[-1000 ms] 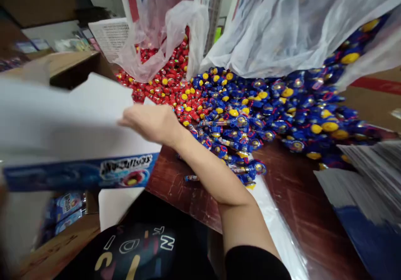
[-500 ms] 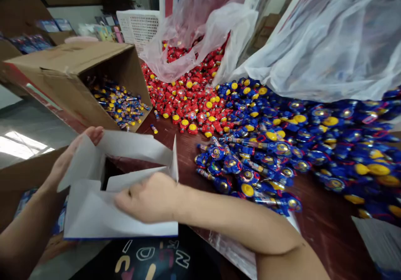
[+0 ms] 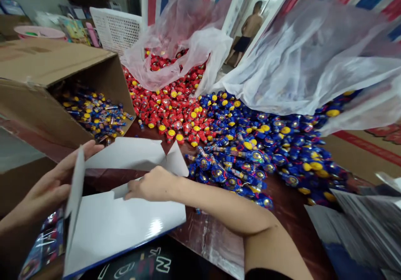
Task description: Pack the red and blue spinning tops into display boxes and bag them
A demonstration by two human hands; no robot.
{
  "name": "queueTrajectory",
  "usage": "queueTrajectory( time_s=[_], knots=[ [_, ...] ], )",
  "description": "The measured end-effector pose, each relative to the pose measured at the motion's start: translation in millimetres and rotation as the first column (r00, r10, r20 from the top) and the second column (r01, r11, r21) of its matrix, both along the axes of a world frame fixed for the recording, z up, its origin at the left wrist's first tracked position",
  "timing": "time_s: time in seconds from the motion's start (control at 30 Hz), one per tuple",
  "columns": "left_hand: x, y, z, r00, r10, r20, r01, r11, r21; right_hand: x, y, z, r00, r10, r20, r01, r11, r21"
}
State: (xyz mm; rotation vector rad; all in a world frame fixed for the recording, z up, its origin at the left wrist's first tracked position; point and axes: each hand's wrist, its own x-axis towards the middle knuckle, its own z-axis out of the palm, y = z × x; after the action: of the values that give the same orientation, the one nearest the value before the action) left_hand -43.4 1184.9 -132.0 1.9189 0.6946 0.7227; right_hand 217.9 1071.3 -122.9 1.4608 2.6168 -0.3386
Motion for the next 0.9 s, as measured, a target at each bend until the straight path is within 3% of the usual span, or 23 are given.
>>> queueTrajectory(
  time_s=[0.07,0.17,0.23,0.33,0.43,0.5,0.57,0.7,0.73,0.8,0.87,0.9],
  knots=[
    [6.4,5.1,-7.7,0.992,0.007,-0.125,0.007,0.994,0.112,1.8,4.2,-6.7,0.999,-0.052,0.002,0.052,0.999,-0.013],
    [14.6,3.3,-24.4,0.901,0.295,-0.317,-0.225,0.945,0.238,-2.3,2.1,-10.4,0.998,-0.067,0.015,0.067,0.998,0.017],
    [16.2,-5.1,-35.8,0.812,0.454,-0.366,-0.420,0.891,0.174,-2.8,0.9,-8.9,0.996,-0.092,0.006,0.092,0.996,0.012],
    [13.6,-23.6,-48.5,0.766,0.538,-0.352,-0.589,0.807,-0.049,8.1,4.4,-3.5,0.981,-0.182,-0.073,0.188,0.978,0.085],
    [13.5,-40.3,-56.8,0.782,0.579,-0.230,-0.617,0.772,-0.154,24.7,2.4,-0.1,0.951,-0.211,-0.227,0.277,0.907,0.316],
    [17.5,-48.2,-61.5,0.801,0.578,-0.157,-0.597,0.789,-0.143,32.8,-10.2,0.5,0.923,-0.230,-0.308,0.352,0.828,0.437],
    [23.4,-54.4,-65.3,0.820,0.562,-0.110,-0.572,0.811,-0.123,41.7,-31.7,3.1,0.882,-0.273,-0.384,0.441,0.767,0.467],
    [32.9,-63.3,-66.0,0.819,0.574,-0.006,-0.568,0.810,-0.145,89.6,-67.5,10.9,0.745,-0.257,-0.615,0.595,0.674,0.438],
    [34.3,-64.6,-64.6,0.813,0.582,0.019,-0.572,0.804,-0.166,107.1,-68.1,8.2,0.700,-0.223,-0.678,0.613,0.675,0.411],
    [36.4,-66.0,-60.6,0.804,0.593,0.045,-0.571,0.791,-0.221,138.1,-59.1,-6.7,0.564,-0.188,-0.804,0.606,0.756,0.249],
    [37.9,-66.3,-54.9,0.800,0.598,0.044,-0.566,0.778,-0.272,155.4,-42.7,-30.0,0.362,-0.252,-0.897,0.522,0.853,-0.029],
    [38.5,-66.0,-51.7,0.798,0.601,0.040,-0.567,0.772,-0.286,158.0,-34.2,-42.2,0.259,-0.308,-0.915,0.454,0.875,-0.166]
  ],
)
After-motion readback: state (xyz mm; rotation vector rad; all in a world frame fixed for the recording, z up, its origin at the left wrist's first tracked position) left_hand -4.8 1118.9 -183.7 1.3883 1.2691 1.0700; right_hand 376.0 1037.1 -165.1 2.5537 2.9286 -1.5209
